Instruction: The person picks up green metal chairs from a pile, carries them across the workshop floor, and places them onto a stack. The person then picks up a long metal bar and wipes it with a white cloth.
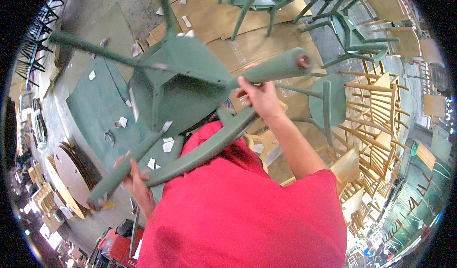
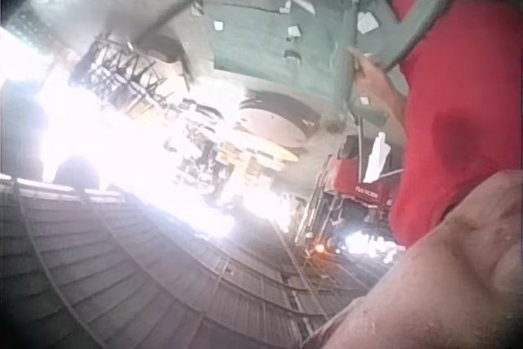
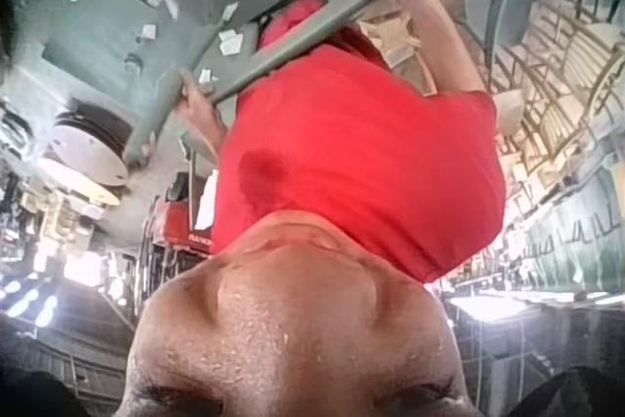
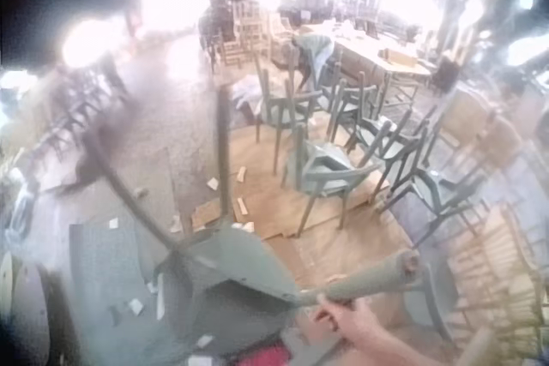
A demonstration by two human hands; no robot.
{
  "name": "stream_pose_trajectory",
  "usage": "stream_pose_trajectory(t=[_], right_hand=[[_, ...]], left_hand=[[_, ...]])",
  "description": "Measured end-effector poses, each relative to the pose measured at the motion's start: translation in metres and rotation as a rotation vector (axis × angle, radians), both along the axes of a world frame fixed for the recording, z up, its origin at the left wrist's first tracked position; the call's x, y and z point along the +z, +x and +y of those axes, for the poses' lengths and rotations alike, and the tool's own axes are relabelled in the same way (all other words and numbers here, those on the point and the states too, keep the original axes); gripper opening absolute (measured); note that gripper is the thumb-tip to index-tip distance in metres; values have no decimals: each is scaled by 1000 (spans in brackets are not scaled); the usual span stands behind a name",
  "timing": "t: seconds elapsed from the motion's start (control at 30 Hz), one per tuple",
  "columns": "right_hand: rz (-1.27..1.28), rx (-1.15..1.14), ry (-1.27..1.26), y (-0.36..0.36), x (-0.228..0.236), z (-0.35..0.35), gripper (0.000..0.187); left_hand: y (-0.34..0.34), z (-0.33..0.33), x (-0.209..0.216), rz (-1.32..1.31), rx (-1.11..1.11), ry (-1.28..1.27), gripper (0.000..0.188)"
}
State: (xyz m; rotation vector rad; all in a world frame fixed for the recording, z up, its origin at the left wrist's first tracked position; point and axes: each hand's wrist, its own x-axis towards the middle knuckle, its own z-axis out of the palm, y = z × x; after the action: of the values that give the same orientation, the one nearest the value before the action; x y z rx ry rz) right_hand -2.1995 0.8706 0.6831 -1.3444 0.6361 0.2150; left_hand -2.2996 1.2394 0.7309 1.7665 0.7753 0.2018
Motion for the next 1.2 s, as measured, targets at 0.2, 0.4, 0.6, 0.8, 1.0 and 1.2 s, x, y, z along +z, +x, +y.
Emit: stream_pose_trajectory(t=[0.2, 0.4, 0.6, 0.8, 1.0, 1.2], right_hand=[[-3, -224, -161, -54, -8, -15, 38], [-46, -348, -262, -85, -57, -33, 36], [-60, -354, -299, -73, -121, -62, 33], [-16, -217, -309, -7, -148, -131, 41], [34, 36, -330, 35, -170, -221, 39], [51, 33, -332, 21, -165, -282, 37]], left_hand=[[60, 5, -60, -8, -294, -174, 36], [102, -14, -132, -35, -503, -277, 35], [122, -42, -194, 12, -527, -341, 36], [127, -105, -238, 66, -354, -424, 37], [85, -180, -277, -20, -234, -432, 37], [62, -252, -237, 48, -265, -293, 37]])
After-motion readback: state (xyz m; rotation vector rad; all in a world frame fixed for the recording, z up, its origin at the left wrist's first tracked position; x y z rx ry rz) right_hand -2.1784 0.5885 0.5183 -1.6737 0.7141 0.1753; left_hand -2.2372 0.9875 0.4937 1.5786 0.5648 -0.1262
